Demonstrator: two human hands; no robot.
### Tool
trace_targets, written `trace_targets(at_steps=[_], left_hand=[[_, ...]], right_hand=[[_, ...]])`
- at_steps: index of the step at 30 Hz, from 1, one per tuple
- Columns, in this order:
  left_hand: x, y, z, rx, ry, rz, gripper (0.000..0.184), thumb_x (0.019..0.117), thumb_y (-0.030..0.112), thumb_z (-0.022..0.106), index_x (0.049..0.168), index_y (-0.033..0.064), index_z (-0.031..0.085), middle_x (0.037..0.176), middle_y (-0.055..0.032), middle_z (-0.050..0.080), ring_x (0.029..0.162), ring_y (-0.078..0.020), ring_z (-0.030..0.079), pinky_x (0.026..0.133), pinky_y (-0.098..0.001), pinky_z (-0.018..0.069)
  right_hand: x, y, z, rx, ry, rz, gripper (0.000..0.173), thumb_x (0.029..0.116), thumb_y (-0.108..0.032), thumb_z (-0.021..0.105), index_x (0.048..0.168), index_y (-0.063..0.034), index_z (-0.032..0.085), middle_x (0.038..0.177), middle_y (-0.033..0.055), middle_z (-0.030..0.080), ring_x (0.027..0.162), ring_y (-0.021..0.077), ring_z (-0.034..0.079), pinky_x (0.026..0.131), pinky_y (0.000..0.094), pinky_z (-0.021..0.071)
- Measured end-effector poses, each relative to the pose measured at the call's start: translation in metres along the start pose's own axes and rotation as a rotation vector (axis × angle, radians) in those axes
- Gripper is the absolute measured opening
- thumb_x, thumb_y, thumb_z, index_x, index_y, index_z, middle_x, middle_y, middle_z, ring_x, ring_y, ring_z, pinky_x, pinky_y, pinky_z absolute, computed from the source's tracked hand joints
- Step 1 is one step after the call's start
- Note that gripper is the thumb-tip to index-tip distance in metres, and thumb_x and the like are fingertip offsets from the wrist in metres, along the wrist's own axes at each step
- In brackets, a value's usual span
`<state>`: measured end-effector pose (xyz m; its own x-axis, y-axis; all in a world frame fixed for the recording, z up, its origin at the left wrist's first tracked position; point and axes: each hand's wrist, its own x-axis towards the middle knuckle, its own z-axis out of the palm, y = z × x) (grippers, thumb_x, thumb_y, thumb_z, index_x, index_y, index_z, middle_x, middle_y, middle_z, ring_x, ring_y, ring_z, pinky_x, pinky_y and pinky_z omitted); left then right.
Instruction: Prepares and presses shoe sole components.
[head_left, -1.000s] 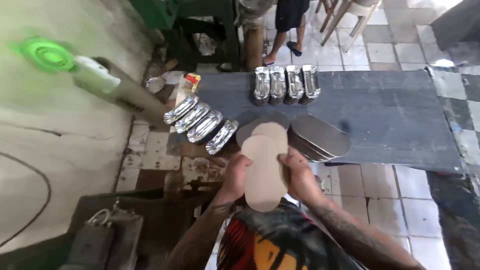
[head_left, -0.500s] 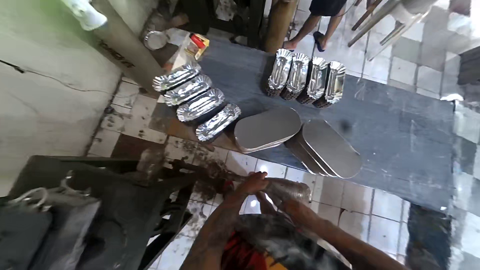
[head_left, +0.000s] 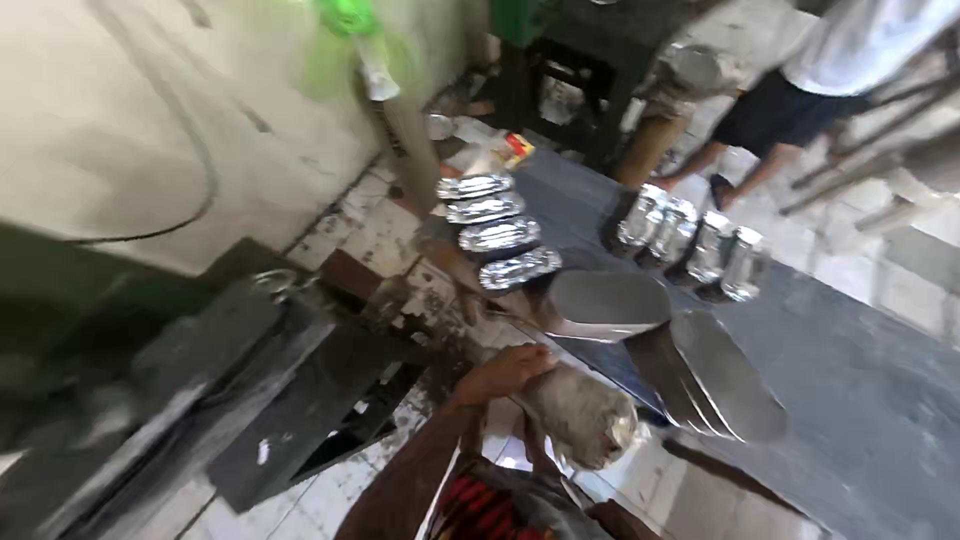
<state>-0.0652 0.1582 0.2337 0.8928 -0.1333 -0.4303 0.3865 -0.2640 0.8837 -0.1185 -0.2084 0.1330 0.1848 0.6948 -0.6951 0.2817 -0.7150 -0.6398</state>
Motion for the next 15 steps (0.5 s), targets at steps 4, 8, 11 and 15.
trace_targets(at_steps=[4,8,11,15], left_hand=[[-0.070,0.015,-0.095,-0.514,0.517,0.144,0.037,0.1105,0.035,0.039,0.128,0.0108,0.060,0.104,0.0000,0.069,0.090,-0.0043,0.065,0.080,-0.0248,0.0571],[-0.108,-0.007,-0.128,-0.325,0.889,0.265,0.043,0.1129,0.029,0.030,0.137,0.0046,0.055,0.119,-0.0093,0.065,0.104,-0.0144,0.063,0.093,-0.0364,0.0542],[-0.160,-0.075,-0.126,0.305,0.899,-0.202,0.048,0.1115,0.041,0.036,0.133,0.0055,0.060,0.120,-0.0211,0.066,0.107,-0.0371,0.066,0.092,-0.0606,0.0527],[-0.241,-0.148,-0.170,0.399,0.836,-0.540,0.060,0.1052,0.058,0.042,0.128,0.0066,0.064,0.116,-0.0224,0.069,0.111,-0.0409,0.066,0.096,-0.0657,0.0494]], right_hand=[[0.023,-0.010,-0.016,0.026,0.015,-0.111,0.036,0.1000,-0.020,0.063,0.131,-0.0015,0.067,0.128,0.0223,0.068,0.121,0.0357,0.064,0.109,0.0521,0.0485],[0.057,-0.058,-0.032,0.096,0.097,-0.168,0.036,0.0987,-0.022,0.066,0.128,-0.0014,0.068,0.125,0.0194,0.069,0.116,0.0291,0.067,0.106,0.0469,0.0513],[0.099,-0.110,-0.037,0.147,0.245,-0.315,0.032,0.0955,-0.014,0.066,0.123,0.0021,0.069,0.119,0.0180,0.071,0.112,0.0255,0.068,0.103,0.0451,0.0537],[0.155,-0.224,-0.049,0.065,0.464,-0.527,0.029,0.0939,0.001,0.056,0.120,0.0076,0.067,0.120,0.0217,0.069,0.113,0.0272,0.067,0.102,0.0447,0.0538]])
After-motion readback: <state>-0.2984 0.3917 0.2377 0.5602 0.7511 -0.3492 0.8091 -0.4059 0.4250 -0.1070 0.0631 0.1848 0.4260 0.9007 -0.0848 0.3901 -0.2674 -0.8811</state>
